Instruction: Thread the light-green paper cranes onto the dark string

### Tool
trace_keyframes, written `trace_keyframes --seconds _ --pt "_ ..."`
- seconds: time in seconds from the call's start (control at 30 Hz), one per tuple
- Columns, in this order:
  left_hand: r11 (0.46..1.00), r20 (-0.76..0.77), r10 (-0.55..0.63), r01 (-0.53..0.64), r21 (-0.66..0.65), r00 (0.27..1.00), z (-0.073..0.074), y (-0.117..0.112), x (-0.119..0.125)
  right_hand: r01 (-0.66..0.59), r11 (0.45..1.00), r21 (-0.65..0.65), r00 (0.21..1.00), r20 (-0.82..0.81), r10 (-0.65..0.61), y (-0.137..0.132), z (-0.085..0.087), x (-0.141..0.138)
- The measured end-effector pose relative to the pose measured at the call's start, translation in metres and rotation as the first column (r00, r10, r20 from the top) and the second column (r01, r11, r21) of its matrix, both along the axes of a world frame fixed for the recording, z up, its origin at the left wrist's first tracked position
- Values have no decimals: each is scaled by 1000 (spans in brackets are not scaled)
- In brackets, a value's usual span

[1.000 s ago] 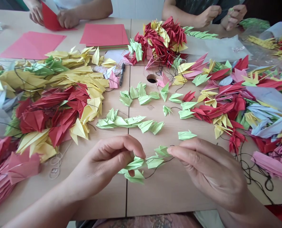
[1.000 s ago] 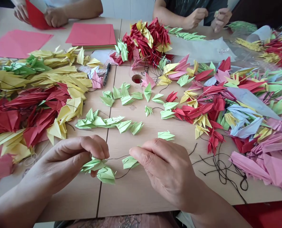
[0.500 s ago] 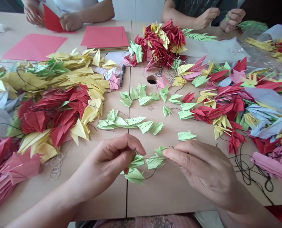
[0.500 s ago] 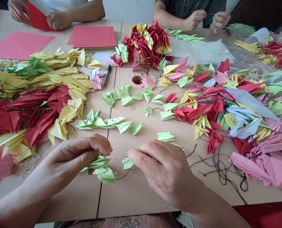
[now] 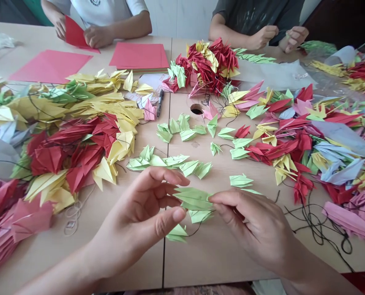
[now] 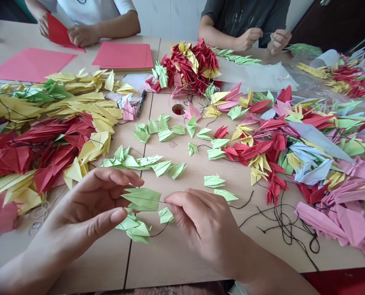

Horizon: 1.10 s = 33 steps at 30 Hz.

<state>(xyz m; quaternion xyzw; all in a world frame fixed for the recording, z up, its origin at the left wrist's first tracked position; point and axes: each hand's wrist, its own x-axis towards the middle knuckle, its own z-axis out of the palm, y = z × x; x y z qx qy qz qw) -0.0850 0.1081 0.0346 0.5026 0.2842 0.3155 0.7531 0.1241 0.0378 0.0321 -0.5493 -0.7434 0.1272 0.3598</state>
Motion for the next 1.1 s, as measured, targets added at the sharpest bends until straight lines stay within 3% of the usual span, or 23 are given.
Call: trace_keyframes --seconds 0.13,0.33,0.47,0.57,0.77,1.0,1.1 --pt "1000 26 2 -3 8 1000 1 -4 -2 -6 996 -94 994 -107 -4 -3 -2 -1" --pt "998 -66 -55 57 25 996 1 -3 0 -51 958 -283 961 -277 -30 -5 0 -4" --pt "994 -102 -84 90 57 991 2 -2 1 -142 922 -360 865 -498 -61 -6 -1 -10" --pt "993 -140 -88 98 67 986 3 -3 0 -191 915 -356 822 -567 -49 -9 -5 -12" --pt "978 -131 -143 161 133 981 0 -3 -1 -234 939 -250 857 -510 78 -8 -7 -10" --pt "989 -111 -134 139 41 985 -1 -4 2 -167 968 -189 940 -327 98 -3 -5 -10" --pt "987 -155 -126 139 76 980 -3 -4 2 -172 965 -198 946 -306 106 -3 -7 -11"
